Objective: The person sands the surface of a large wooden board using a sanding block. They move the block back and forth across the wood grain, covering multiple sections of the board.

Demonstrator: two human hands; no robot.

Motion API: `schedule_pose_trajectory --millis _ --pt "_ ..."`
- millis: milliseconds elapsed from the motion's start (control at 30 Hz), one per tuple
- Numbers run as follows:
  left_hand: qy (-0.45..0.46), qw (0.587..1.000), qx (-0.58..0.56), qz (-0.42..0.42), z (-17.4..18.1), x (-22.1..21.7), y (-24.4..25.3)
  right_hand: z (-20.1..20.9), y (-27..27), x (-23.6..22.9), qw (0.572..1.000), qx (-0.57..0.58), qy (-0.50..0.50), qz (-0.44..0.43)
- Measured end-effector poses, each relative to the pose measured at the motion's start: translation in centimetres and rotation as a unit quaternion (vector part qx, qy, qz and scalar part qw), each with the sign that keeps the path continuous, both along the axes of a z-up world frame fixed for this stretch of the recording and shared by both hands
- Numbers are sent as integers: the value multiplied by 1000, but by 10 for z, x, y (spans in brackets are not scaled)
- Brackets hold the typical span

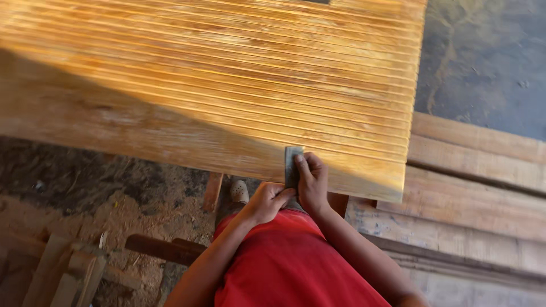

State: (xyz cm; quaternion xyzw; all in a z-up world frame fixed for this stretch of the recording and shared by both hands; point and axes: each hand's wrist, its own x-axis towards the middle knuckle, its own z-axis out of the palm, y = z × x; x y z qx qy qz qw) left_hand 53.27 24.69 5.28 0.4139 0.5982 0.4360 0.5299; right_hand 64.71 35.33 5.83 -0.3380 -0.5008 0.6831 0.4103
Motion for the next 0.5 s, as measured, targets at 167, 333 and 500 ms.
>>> schedule_pose_trajectory --millis 167,333,500 --pt "43 998 6 -45 -3 -8 -5 -20 -18 8 998 -10 -26 -48" --pt "-50 998 38 23 -24 -30 1 -32 -31 8 995 17 -100 17" --pt "-42 996 84 13 -33 -59 14 -14 -41 -18 995 26 -93 -23"
